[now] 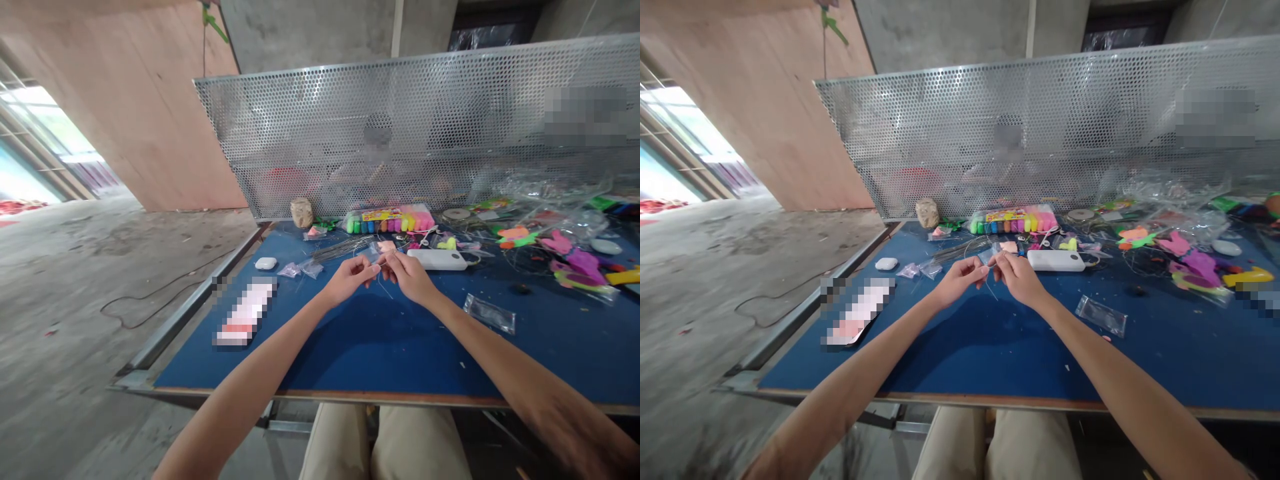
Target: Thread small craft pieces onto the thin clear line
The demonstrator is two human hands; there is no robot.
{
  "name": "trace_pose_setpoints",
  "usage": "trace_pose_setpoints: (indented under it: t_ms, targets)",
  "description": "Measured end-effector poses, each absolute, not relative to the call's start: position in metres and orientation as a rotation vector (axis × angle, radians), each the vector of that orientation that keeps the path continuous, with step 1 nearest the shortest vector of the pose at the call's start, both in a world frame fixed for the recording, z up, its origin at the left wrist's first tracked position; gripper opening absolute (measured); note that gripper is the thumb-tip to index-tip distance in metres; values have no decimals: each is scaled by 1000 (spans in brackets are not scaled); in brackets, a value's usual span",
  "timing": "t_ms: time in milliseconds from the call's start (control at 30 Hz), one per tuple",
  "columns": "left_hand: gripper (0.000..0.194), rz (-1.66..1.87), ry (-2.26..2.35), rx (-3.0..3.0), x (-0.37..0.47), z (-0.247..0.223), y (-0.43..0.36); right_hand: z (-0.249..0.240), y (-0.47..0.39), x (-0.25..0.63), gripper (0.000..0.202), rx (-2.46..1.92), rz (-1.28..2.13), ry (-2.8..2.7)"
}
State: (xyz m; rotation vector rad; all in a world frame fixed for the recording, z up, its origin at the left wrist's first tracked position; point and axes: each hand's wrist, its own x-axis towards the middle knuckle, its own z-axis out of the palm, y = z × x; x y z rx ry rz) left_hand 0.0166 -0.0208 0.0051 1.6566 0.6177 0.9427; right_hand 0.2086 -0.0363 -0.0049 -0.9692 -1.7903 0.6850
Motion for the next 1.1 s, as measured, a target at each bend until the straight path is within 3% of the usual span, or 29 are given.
trace_pose_setpoints:
  t_ms: [300, 1100]
  targets:
    - [62, 1142, 851, 1884, 16, 2, -18, -10, -30, 201, 45, -953, 792, -1692]
    - [62, 1104, 888, 1931, 1, -1, -2, -20, -21, 198, 39, -888, 1233, -1342]
